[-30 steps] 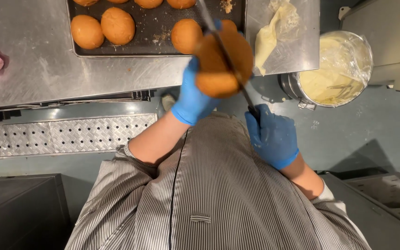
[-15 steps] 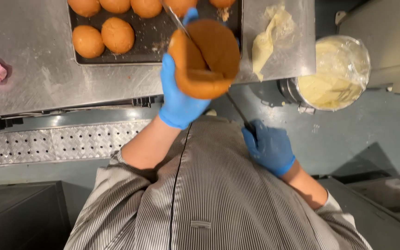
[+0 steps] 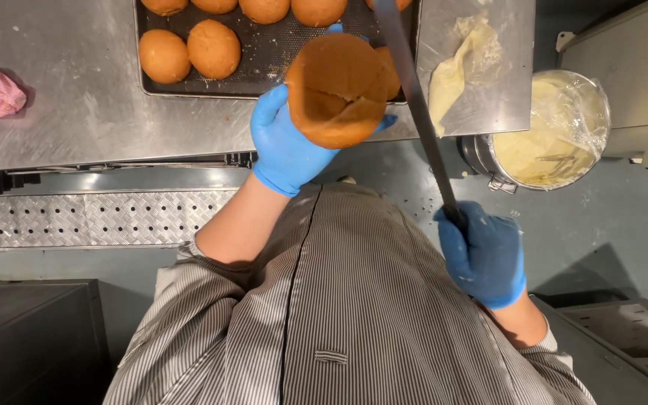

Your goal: Cutting baked buns into sections and filling them with cream using a piping bag.

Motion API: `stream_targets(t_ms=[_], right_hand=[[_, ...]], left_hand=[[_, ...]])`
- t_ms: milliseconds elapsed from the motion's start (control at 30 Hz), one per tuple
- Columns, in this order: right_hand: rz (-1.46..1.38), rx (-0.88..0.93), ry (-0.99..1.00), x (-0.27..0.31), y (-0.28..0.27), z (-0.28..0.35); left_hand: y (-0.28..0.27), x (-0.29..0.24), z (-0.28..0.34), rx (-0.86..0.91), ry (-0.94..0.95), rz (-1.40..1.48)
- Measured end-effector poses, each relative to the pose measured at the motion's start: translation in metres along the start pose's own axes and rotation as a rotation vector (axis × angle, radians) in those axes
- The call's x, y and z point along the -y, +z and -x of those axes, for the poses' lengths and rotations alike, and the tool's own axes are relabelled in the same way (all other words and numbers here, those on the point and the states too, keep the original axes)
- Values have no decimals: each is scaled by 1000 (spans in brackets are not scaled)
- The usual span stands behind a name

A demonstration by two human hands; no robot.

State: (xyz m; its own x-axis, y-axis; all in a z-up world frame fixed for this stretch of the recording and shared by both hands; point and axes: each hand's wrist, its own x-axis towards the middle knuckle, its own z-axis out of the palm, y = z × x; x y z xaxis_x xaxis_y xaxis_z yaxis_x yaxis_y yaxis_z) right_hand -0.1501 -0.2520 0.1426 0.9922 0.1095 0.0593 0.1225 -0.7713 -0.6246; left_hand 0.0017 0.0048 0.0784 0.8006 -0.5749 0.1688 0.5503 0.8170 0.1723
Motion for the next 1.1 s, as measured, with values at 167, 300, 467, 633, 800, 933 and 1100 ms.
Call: stream_targets(t_ms=[167,300,467,633,800,933,1100], right_hand=[[-43,-11,-5,25,32,-21],[-17,-11,-9,36,53,-33],[77,41,9,50,79,-39],[157,66,63,71,102,-59],[27,-9,138,96,122,-85],[126,-20,73,87,149,-73],[277,-14,-60,104,161,-107]], left_hand=[[-36,9,-2,-147,53,45],[-64,10,4,-307,-13,-13],[-65,-30,0,-322,33,-77],[-65,-43,5,-166,55,-95],[-66,-76,-3,-165,-1,88],[-68,-100,-10,-109,49,77],[-89,-90,7,-273,-121,74]])
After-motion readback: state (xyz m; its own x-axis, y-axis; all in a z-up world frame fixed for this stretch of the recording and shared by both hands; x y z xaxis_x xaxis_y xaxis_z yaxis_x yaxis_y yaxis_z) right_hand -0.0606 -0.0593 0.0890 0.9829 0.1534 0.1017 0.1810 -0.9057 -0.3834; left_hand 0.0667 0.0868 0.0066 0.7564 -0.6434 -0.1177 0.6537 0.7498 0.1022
